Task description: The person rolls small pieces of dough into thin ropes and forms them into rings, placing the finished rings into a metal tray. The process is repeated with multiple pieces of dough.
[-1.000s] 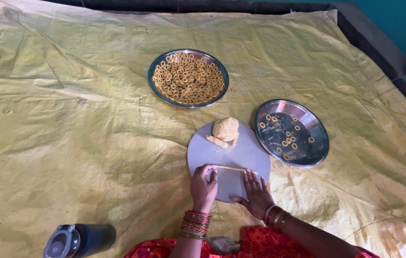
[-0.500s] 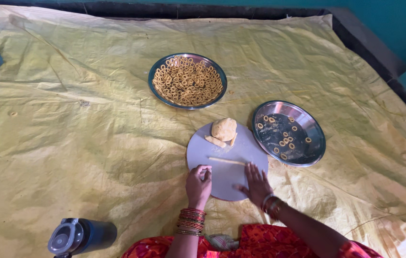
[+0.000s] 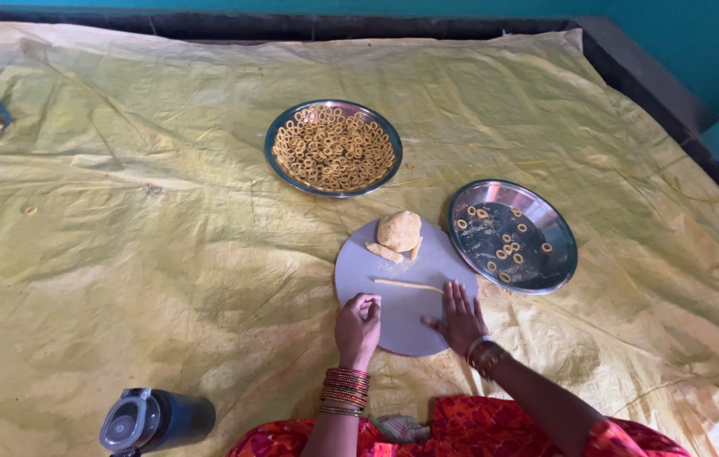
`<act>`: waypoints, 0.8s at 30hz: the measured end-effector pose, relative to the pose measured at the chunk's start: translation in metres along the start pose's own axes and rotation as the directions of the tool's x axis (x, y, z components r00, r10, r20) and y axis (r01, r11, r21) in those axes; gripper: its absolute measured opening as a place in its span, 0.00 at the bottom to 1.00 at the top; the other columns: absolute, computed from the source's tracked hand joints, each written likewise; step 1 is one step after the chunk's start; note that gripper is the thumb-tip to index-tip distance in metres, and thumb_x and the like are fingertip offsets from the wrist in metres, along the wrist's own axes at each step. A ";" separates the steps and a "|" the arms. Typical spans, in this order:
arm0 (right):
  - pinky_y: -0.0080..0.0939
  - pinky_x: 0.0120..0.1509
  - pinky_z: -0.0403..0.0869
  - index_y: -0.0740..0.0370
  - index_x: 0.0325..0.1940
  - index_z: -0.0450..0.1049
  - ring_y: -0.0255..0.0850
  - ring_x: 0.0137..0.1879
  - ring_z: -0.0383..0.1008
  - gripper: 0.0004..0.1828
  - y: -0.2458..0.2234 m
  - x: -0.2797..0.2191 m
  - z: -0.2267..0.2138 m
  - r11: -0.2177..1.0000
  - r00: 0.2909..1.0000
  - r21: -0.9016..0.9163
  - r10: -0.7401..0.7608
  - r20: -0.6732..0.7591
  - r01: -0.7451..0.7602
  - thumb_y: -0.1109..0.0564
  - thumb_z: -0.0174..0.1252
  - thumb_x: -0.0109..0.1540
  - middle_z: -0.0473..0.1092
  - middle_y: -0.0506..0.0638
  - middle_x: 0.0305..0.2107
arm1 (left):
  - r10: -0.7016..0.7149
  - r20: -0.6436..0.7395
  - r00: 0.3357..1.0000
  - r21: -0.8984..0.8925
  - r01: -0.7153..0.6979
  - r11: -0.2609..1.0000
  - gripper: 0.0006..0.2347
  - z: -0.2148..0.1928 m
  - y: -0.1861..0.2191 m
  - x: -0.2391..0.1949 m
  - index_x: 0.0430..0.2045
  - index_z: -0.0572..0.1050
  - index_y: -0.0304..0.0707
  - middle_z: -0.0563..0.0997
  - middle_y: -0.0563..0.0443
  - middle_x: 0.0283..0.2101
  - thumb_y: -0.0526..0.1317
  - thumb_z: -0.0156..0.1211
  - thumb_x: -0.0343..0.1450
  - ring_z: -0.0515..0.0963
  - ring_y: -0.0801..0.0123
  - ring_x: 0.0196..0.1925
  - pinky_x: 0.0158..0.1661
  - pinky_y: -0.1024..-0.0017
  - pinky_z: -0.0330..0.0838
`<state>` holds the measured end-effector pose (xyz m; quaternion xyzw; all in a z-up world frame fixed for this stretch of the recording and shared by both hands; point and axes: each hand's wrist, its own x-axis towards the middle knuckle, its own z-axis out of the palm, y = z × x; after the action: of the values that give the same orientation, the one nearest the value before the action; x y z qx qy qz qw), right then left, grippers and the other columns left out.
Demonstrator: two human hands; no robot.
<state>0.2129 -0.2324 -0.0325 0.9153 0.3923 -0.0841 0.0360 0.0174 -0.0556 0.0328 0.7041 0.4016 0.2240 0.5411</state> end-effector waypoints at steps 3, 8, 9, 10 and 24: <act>0.60 0.80 0.40 0.65 0.80 0.31 0.53 0.82 0.30 0.61 -0.002 -0.040 0.013 0.987 0.993 -0.109 -0.113 0.037 0.117 0.16 0.33 0.61 0.33 0.63 0.77 | 0.026 0.001 1.000 0.028 -0.026 0.999 0.07 0.003 0.002 0.002 0.37 0.82 0.45 0.87 0.51 0.43 0.41 0.58 0.72 0.87 0.67 0.45 0.45 0.68 0.78; 0.62 0.80 0.36 0.61 0.80 0.29 0.49 0.82 0.28 0.59 0.002 -0.029 0.003 0.987 0.995 -0.153 -0.031 0.094 0.045 0.17 0.32 0.62 0.32 0.58 0.78 | 0.039 0.035 0.999 0.039 -0.040 0.998 0.07 0.009 0.002 -0.001 0.37 0.82 0.44 0.87 0.50 0.42 0.42 0.59 0.72 0.87 0.67 0.44 0.45 0.68 0.78; 0.63 0.80 0.35 0.61 0.80 0.30 0.48 0.82 0.28 0.58 0.003 -0.015 -0.003 0.991 0.997 -0.135 0.015 0.080 -0.004 0.18 0.32 0.62 0.31 0.57 0.78 | 0.017 0.049 0.999 0.055 -0.020 0.998 0.07 0.009 0.002 -0.003 0.38 0.82 0.44 0.86 0.50 0.42 0.43 0.59 0.73 0.87 0.67 0.44 0.45 0.68 0.78; 0.63 0.80 0.34 0.60 0.80 0.30 0.48 0.82 0.27 0.58 0.004 0.000 -0.008 0.992 0.996 -0.114 0.061 0.063 -0.053 0.18 0.33 0.62 0.31 0.56 0.78 | 0.000 0.062 0.998 0.073 -0.005 0.997 0.08 0.008 0.002 -0.002 0.38 0.82 0.44 0.86 0.50 0.42 0.43 0.59 0.73 0.87 0.67 0.44 0.45 0.68 0.78; 0.64 0.80 0.36 0.62 0.80 0.35 0.49 0.82 0.32 0.59 -0.035 -0.047 0.001 0.992 0.999 -0.118 -0.054 0.005 0.054 0.17 0.35 0.62 0.37 0.58 0.77 | 0.027 0.039 0.999 -0.012 -0.027 1.000 0.08 0.006 0.009 0.000 0.38 0.82 0.43 0.86 0.51 0.44 0.43 0.58 0.73 0.87 0.67 0.45 0.46 0.70 0.78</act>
<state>0.1553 -0.2419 -0.0252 0.9006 0.4210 -0.0627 0.0883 0.0247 -0.0602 0.0390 0.7105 0.3802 0.2200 0.5499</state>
